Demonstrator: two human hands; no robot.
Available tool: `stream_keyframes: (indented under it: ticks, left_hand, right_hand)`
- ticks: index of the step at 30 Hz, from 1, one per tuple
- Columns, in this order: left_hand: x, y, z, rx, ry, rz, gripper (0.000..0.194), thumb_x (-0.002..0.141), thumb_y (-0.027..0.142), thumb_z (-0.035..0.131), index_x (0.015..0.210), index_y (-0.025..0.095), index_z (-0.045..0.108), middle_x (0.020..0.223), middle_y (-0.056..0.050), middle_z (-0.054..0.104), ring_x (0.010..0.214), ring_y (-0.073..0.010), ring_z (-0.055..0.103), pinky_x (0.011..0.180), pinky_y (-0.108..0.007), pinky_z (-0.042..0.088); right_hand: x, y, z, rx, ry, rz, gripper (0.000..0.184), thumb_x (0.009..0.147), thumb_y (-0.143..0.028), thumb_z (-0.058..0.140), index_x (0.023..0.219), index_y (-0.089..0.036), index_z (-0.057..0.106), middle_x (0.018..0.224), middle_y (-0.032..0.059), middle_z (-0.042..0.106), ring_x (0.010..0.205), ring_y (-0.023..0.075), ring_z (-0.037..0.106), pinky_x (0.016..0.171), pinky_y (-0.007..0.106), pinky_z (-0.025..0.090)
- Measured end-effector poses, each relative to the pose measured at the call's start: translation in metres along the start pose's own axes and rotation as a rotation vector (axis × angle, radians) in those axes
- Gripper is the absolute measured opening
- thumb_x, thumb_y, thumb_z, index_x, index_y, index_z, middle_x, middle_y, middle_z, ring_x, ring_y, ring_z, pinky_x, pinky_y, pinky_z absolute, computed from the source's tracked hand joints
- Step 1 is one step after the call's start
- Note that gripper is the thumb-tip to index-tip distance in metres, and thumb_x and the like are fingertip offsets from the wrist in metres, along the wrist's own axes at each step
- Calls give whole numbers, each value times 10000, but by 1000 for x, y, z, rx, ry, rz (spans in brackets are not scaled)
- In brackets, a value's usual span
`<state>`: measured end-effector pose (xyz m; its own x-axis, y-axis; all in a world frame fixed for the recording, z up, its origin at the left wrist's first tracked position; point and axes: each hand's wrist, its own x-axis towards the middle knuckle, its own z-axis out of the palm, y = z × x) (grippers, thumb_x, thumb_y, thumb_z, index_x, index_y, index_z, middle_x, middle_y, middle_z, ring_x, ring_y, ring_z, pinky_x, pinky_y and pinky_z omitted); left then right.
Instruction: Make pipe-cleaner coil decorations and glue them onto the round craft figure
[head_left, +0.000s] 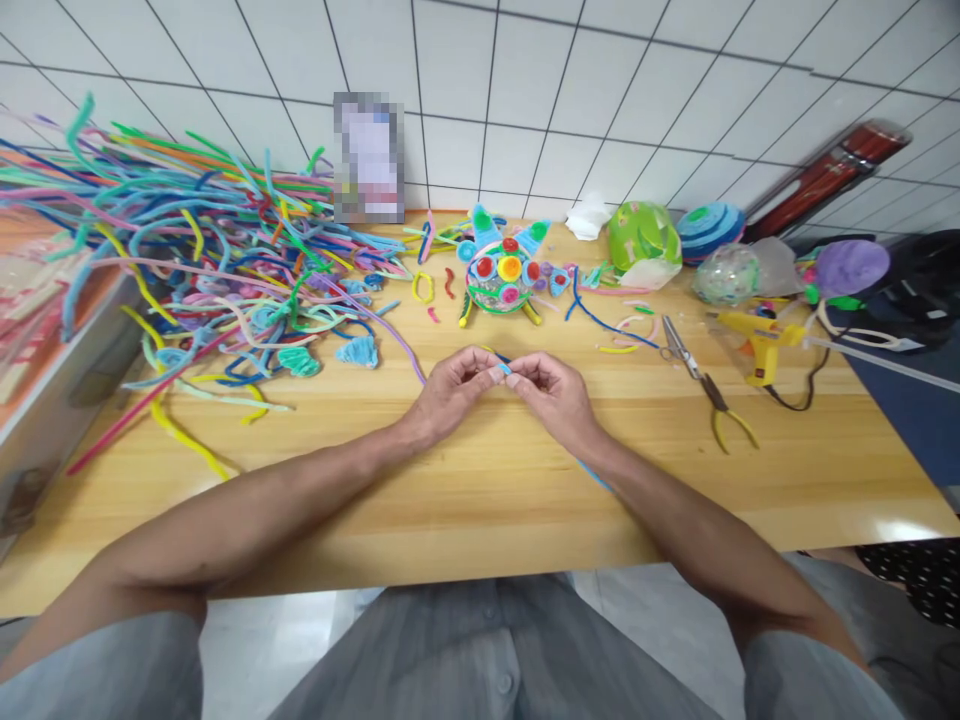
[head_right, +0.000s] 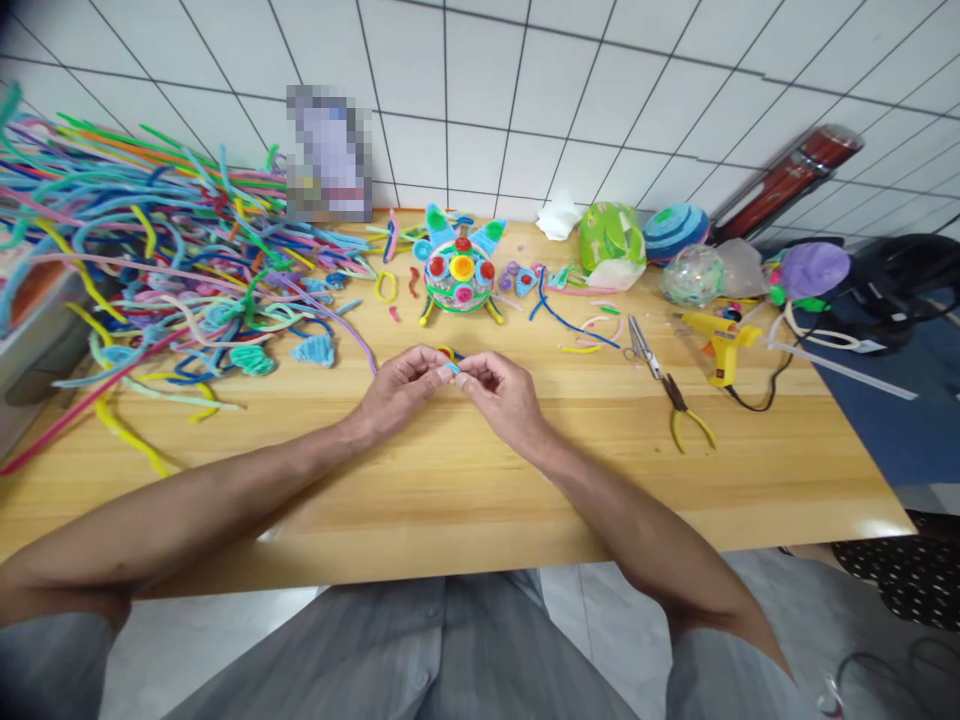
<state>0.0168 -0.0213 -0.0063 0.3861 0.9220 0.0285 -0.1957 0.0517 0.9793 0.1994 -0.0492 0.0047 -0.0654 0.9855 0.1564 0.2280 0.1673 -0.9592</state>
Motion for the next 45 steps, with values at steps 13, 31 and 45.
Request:
stream_keyframes:
  ticks: [13,31,45]
  left_hand:
    - [-9,6,5,229,-94,38,308,948,479,668,1046,188,641,867,-9,656,682,-113,534,654,-246,426]
    - [-3,8,-2,436,21,304,155,981,271,573,889,179,657,829,-32,686,787,-159,624,783,-288,485]
    - [3,33,4,300,-27,206,277,915,441,649,946,167,671,814,-10,665,714,-127,558,671,-252,445]
  right_hand:
    - [0,-3,-7,-123,-5,5,156,873,-333,670,790,-205,637,676,-30,603,605,120,513,576,258,409]
    - [3,-10,1,-354,68,-204,138,902,-309,701,804,-212,702,662,-32,590,571,118,503,562,269,412]
    - [17,-42,-18,-238,-30,-78,215,868,-398,695,783,-202,671,633,-26,601,549,119,508,528,252,394]
